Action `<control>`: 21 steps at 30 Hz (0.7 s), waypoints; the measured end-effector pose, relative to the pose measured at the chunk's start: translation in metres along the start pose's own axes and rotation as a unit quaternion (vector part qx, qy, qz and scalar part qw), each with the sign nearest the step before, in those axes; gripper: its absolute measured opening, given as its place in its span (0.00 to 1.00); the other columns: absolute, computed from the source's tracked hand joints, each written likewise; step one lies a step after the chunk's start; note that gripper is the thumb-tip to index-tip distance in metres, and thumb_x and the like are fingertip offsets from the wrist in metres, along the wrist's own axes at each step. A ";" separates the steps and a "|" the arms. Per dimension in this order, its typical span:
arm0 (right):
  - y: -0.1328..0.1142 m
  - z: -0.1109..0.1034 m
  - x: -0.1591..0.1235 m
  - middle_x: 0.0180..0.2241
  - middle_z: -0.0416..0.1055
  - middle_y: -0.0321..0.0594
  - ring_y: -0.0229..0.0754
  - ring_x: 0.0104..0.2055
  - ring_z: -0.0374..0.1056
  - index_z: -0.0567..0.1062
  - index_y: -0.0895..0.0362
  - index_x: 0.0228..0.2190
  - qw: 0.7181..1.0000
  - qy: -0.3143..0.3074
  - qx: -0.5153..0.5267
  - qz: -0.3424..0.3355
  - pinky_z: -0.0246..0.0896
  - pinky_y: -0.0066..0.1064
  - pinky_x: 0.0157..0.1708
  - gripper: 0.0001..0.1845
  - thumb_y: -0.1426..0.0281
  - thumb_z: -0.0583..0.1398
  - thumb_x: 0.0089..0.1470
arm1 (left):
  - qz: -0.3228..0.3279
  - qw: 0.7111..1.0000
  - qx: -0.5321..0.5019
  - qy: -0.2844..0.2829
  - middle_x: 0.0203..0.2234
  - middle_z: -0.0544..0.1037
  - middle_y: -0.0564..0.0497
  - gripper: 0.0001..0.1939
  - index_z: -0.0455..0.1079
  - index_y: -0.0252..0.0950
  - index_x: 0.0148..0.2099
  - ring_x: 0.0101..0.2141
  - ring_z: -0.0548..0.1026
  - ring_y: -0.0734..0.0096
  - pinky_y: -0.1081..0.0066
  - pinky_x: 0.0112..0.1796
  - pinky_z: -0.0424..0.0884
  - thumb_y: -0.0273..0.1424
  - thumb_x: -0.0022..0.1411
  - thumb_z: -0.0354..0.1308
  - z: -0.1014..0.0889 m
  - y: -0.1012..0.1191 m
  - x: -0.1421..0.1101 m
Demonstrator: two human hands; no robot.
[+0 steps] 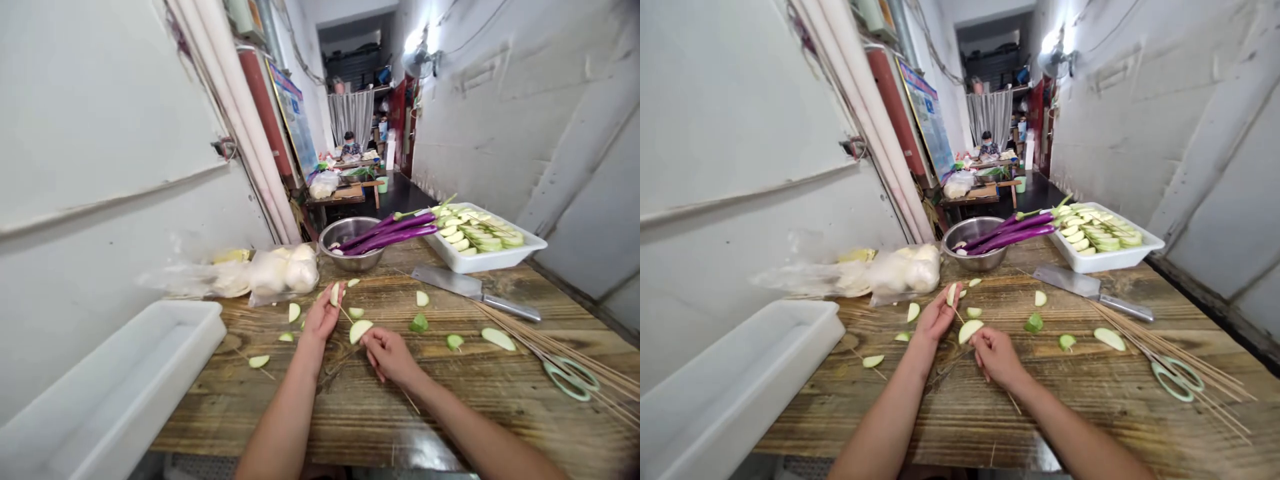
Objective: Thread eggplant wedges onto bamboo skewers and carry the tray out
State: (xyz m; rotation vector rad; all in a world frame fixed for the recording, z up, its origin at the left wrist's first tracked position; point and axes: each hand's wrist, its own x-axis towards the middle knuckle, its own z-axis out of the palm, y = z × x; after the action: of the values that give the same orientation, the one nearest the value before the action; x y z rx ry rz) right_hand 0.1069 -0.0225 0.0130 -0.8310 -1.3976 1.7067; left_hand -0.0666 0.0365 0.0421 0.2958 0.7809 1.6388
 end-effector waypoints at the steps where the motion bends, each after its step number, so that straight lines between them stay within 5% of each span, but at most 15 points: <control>1: 0.001 0.000 0.000 0.10 0.58 0.22 0.27 0.06 0.49 0.65 0.57 0.26 1.000 0.007 -0.005 0.000 0.40 0.18 0.05 0.15 0.57 0.53 0.49 | -0.013 1.000 -0.010 0.014 0.42 0.74 0.36 0.11 0.66 0.24 0.44 0.45 0.73 0.64 0.76 0.39 0.75 0.16 0.58 0.49 0.001 0.002 0.000; 6: 0.000 -0.005 0.003 0.10 0.57 0.22 0.27 0.06 0.49 0.66 0.57 0.27 0.999 0.043 -0.007 0.002 0.39 0.19 0.06 0.18 0.54 0.54 0.48 | -0.098 0.991 -0.070 0.064 0.39 0.75 0.37 0.13 0.64 0.22 0.48 0.38 0.76 0.71 0.85 0.29 0.75 0.18 0.61 0.48 0.000 0.007 -0.003; 9: 0.000 -0.007 0.005 0.10 0.57 0.23 0.27 0.06 0.49 0.66 0.57 0.27 0.998 0.055 -0.009 0.006 0.39 0.18 0.06 0.19 0.53 0.55 0.47 | -0.095 0.992 -0.039 0.075 0.36 0.75 0.39 0.12 0.65 0.24 0.45 0.37 0.77 0.69 0.85 0.28 0.75 0.15 0.57 0.51 -0.001 0.005 -0.003; 15: -0.002 -0.010 0.008 0.10 0.57 0.23 0.26 0.06 0.48 0.66 0.58 0.27 0.997 0.073 0.001 0.008 0.40 0.18 0.06 0.20 0.53 0.56 0.46 | -0.042 0.997 -0.008 0.059 0.38 0.75 0.39 0.17 0.64 0.27 0.45 0.43 0.74 0.61 0.70 0.39 0.76 0.11 0.54 0.48 0.001 -0.002 -0.002; 21: -0.001 -0.014 0.010 0.10 0.57 0.23 0.26 0.06 0.47 0.66 0.58 0.27 0.997 0.077 0.023 0.007 0.42 0.19 0.06 0.19 0.53 0.57 0.45 | -0.059 0.997 -0.051 0.014 0.44 0.72 0.36 0.19 0.64 0.25 0.48 0.46 0.72 0.60 0.68 0.44 0.74 0.11 0.53 0.47 -0.002 0.001 -0.001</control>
State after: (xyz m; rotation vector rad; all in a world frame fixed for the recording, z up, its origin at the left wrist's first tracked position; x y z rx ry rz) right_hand 0.1138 -0.0067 0.0111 -0.9276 -1.2485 1.6428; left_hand -0.0684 0.0354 0.0419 0.1526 0.7197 1.5680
